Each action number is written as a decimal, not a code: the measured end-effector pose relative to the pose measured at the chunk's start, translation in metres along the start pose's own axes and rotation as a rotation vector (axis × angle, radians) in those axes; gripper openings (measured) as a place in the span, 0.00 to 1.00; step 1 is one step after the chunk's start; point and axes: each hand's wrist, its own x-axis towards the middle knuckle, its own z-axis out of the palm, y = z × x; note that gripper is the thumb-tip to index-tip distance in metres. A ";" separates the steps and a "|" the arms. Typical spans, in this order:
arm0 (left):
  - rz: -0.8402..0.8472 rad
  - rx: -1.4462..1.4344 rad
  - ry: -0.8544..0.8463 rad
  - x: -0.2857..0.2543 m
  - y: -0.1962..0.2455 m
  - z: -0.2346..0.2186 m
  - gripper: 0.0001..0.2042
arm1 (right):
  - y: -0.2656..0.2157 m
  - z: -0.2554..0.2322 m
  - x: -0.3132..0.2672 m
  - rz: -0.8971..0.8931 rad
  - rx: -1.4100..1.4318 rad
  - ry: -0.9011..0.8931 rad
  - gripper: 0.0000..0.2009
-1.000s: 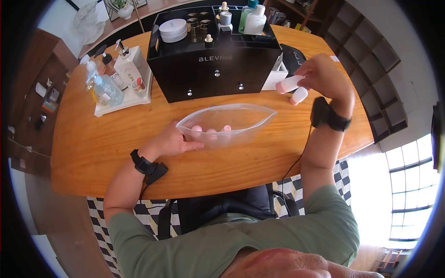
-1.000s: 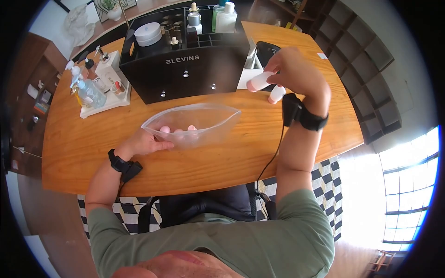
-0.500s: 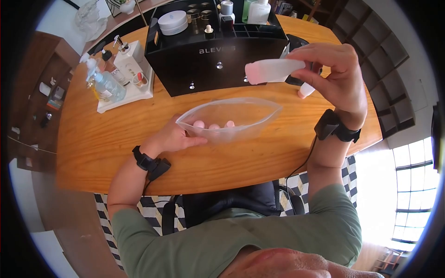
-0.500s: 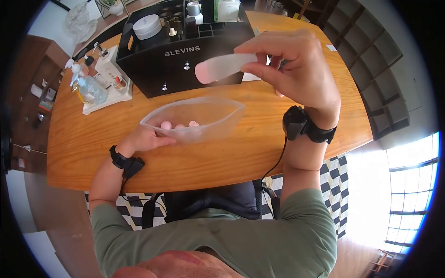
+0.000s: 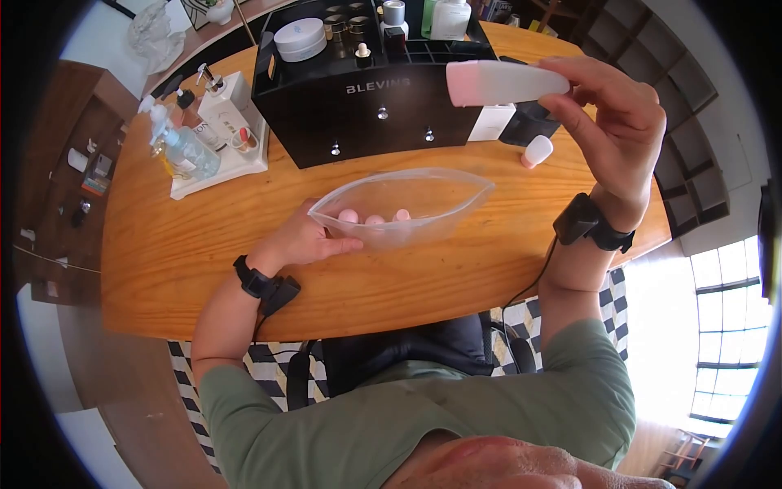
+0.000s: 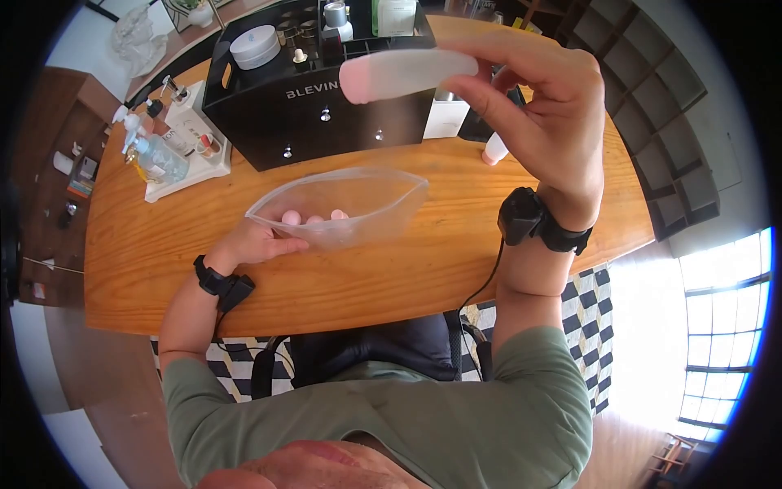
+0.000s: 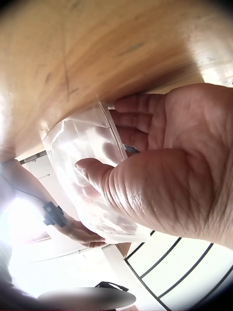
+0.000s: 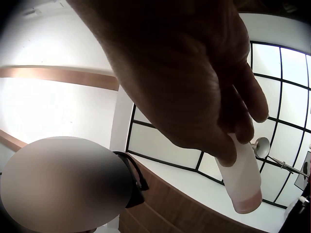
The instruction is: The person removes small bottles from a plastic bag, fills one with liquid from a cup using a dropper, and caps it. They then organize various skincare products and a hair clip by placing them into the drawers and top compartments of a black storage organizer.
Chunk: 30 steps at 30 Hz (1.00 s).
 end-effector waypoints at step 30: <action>-0.007 -0.132 -0.021 0.003 0.004 -0.001 0.25 | -0.018 0.036 0.013 0.116 0.008 -0.373 0.10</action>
